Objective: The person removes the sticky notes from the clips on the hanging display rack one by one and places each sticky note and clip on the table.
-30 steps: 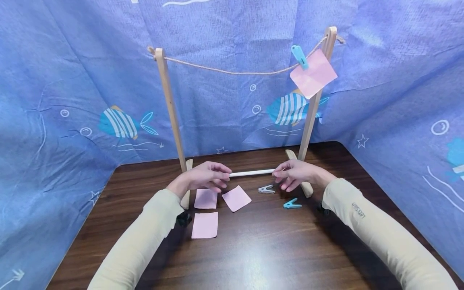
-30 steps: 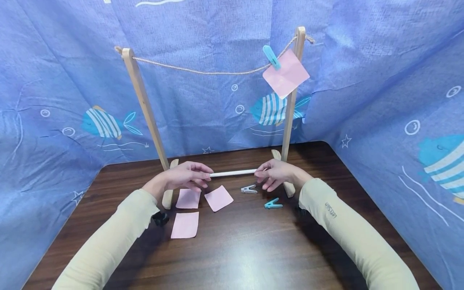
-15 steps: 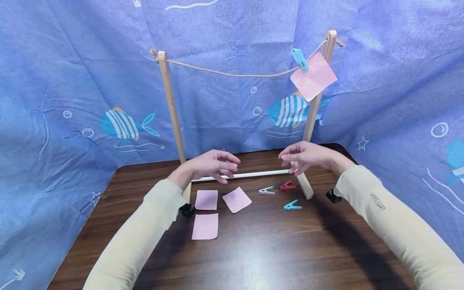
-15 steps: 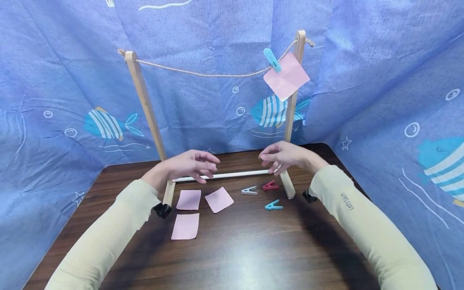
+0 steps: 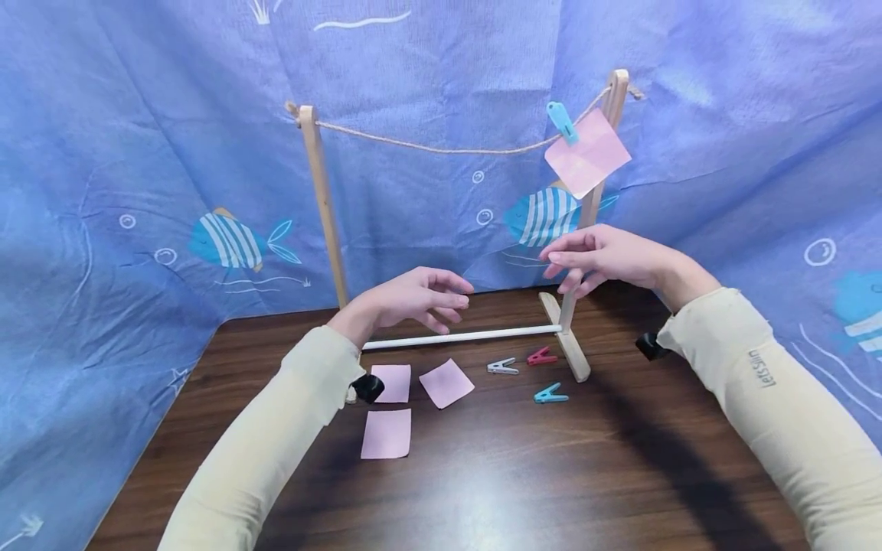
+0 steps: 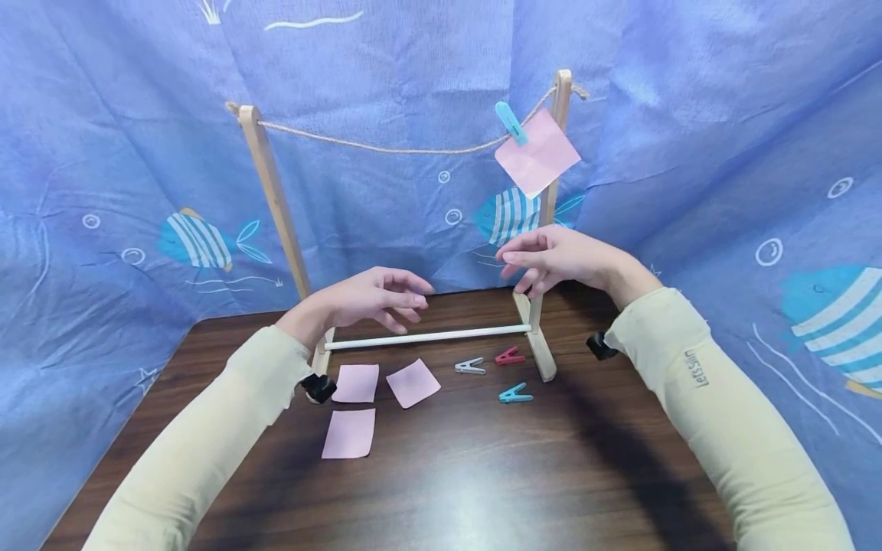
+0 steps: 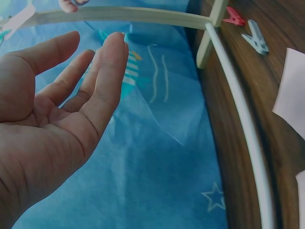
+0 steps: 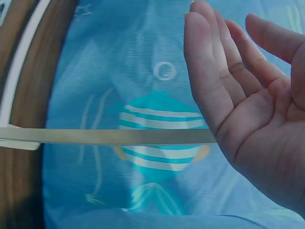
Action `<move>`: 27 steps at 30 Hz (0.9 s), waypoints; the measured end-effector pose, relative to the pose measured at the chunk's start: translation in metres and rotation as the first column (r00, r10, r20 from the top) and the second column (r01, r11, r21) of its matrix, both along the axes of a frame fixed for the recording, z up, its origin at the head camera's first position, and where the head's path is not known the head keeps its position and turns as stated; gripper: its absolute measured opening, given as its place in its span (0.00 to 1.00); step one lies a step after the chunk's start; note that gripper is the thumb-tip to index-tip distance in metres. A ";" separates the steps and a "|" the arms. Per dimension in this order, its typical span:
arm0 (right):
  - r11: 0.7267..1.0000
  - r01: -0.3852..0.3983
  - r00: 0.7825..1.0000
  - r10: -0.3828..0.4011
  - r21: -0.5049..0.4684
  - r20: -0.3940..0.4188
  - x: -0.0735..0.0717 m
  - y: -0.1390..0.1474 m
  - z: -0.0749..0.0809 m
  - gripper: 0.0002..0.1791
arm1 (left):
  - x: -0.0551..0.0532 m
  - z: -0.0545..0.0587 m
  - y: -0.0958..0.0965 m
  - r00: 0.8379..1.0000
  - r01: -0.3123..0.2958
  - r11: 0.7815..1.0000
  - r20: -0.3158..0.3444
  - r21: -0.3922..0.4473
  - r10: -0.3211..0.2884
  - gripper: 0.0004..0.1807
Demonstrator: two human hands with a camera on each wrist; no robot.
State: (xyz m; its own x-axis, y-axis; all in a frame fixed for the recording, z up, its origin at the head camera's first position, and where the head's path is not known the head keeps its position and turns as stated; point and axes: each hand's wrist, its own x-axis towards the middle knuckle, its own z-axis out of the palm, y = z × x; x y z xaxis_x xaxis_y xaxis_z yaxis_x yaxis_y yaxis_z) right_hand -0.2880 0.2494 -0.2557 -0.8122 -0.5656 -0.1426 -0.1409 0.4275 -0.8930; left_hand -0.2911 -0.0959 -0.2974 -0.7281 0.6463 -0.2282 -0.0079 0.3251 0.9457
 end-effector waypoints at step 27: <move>0.791 0.097 0.889 -0.341 -0.605 -0.304 0.018 -0.013 0.095 0.15 | -0.007 0.054 0.053 0.898 -0.291 0.814 -0.149 0.503 0.414 0.22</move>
State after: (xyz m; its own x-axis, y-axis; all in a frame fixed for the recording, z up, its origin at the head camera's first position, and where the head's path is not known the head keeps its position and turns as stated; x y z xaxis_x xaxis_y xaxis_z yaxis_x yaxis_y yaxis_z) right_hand -0.2696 0.2364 -0.1607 -0.8408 -0.2427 0.4840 -0.4830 -0.0679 -0.8730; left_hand -0.2977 -0.0426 -0.2430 -0.9175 0.3176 0.2397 0.2101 -0.1248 0.9697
